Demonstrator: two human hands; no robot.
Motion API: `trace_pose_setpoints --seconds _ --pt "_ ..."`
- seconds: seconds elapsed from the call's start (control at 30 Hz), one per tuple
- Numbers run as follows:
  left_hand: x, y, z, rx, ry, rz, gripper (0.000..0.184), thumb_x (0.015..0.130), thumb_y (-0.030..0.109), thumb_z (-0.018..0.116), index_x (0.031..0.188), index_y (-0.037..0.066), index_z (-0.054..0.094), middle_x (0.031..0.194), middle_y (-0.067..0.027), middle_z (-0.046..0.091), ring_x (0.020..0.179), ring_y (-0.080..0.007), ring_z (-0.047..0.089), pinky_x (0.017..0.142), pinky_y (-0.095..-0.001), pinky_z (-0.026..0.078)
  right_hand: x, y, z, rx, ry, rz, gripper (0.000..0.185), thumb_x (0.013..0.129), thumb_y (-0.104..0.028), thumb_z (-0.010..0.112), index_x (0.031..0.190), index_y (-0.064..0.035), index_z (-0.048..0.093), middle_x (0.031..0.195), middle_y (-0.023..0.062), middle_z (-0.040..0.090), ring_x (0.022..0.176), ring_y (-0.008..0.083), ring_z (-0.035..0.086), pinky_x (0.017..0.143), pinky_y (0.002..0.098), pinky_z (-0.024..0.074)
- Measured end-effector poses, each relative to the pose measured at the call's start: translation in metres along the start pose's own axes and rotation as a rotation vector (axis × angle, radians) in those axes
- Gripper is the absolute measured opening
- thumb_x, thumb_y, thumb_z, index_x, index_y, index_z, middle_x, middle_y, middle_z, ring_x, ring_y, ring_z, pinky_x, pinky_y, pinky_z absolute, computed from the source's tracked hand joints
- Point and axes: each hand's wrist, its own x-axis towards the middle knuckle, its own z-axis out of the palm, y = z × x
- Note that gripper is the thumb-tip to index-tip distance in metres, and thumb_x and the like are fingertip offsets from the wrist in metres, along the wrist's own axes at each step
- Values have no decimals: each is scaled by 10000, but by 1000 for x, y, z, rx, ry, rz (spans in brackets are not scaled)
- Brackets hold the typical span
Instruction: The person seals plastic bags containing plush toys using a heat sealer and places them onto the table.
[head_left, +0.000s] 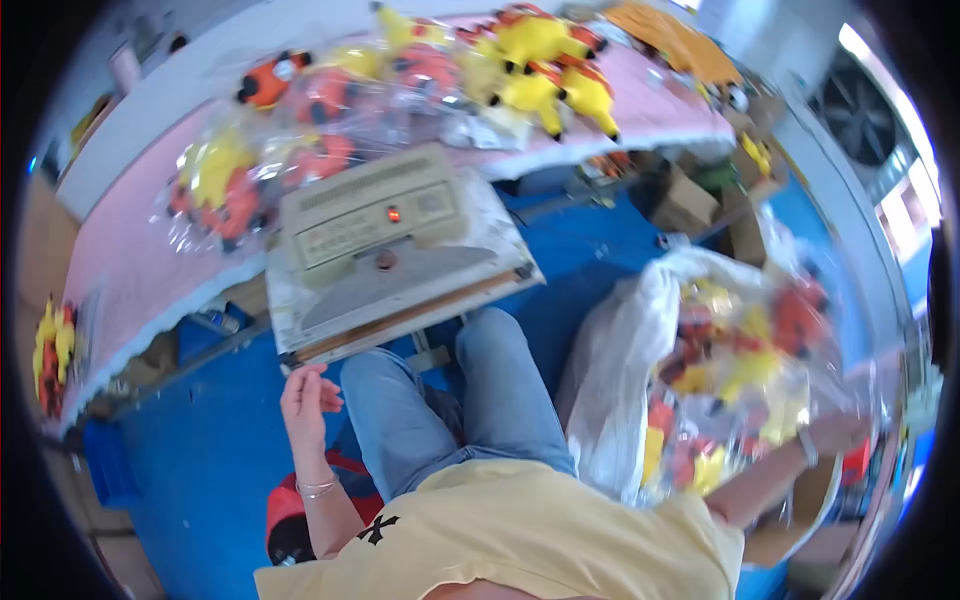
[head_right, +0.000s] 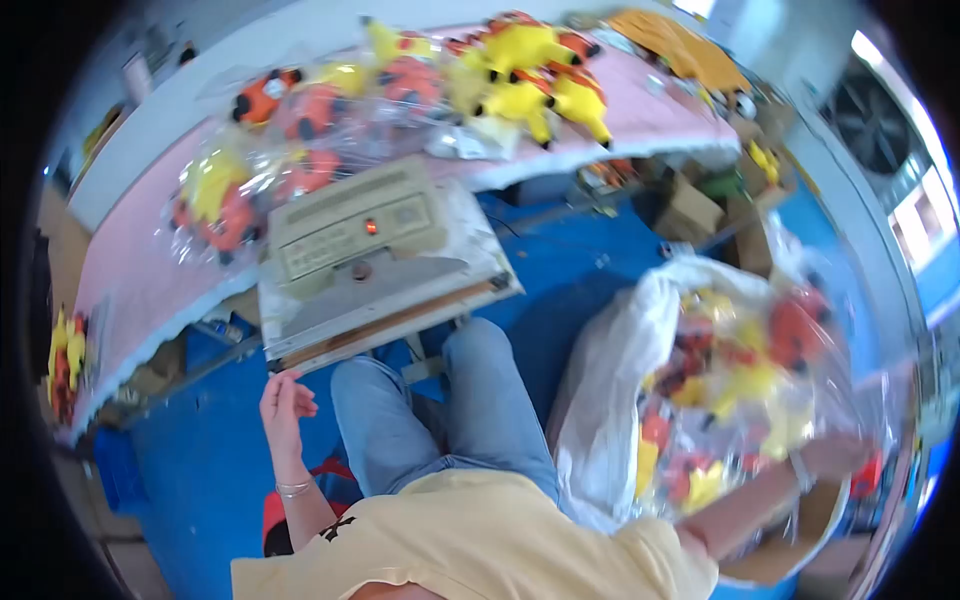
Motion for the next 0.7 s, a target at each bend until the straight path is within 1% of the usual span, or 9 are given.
trace_pose_setpoints --seconds 0.17,0.2,0.23,0.27,0.33,0.4,0.57,0.6,0.7 --pt "6 -1 -6 -53 15 -37 183 908 143 453 954 31 591 649 -52 584 503 -105 510 470 -195 422 7 41 -30 531 -130 316 429 847 -299 540 1193 -98 384 1151 97 425 1007 215 410 848 319 321" --pt "7 1 -5 -56 7 -28 180 906 137 454 953 31 591 649 -52 584 502 -104 507 469 -195 421 -6 64 -19 548 -296 401 210 845 -193 541 984 -41 579 873 88 596 707 153 557 606 238 449" --pt "7 2 -3 -61 -4 -23 177 904 132 455 952 30 592 650 -52 584 501 -103 505 468 -195 420 -31 65 5 561 -310 405 210 845 -193 541 984 -41 579 873 88 596 707 153 557 606 238 449" --pt "7 3 -1 -64 -20 -19 174 903 127 456 951 30 592 650 -52 584 500 -102 502 466 -194 419 -77 43 37 237 -516 421 244 883 -197 487 1017 -5 555 925 123 571 783 205 544 702 294 450" --pt "7 3 -2 -69 -29 -11 171 901 121 457 950 29 593 650 -52 583 499 -101 499 465 -194 418 -174 -5 96 -59 -730 90 250 886 -194 487 1042 -10 551 932 112 569 806 206 542 735 284 444" --pt "5 3 -5 -74 -32 5 169 900 120 458 944 27 592 643 -56 581 480 -103 487 446 -196 409 -221 -52 152 123 -863 801 255 842 -174 541 1065 -52 562 926 73 605 817 152 561 716 221 434" --pt "-6 4 -19 -64 12 20 160 894 109 463 937 26 592 638 -59 577 473 -101 474 439 -196 400 -383 -137 285 298 -1517 368 294 811 -191 587 1047 -16 590 913 84 628 770 145 578 695 220 452" --pt "-10 4 -22 -59 32 15 156 892 104 464 937 26 592 639 -58 576 479 -100 474 444 -194 400 -409 -154 314 267 -1565 -49 294 801 -166 588 1046 -4 592 902 78 632 786 158 577 685 239 452" --pt "-23 -2 -35 -46 93 -1 149 887 97 467 937 26 588 634 -60 571 480 -99 469 449 -191 398 -490 -198 396 195 -1529 -310 396 744 -266 614 1066 -36 581 1009 123 625 884 288 587 768 338 466"
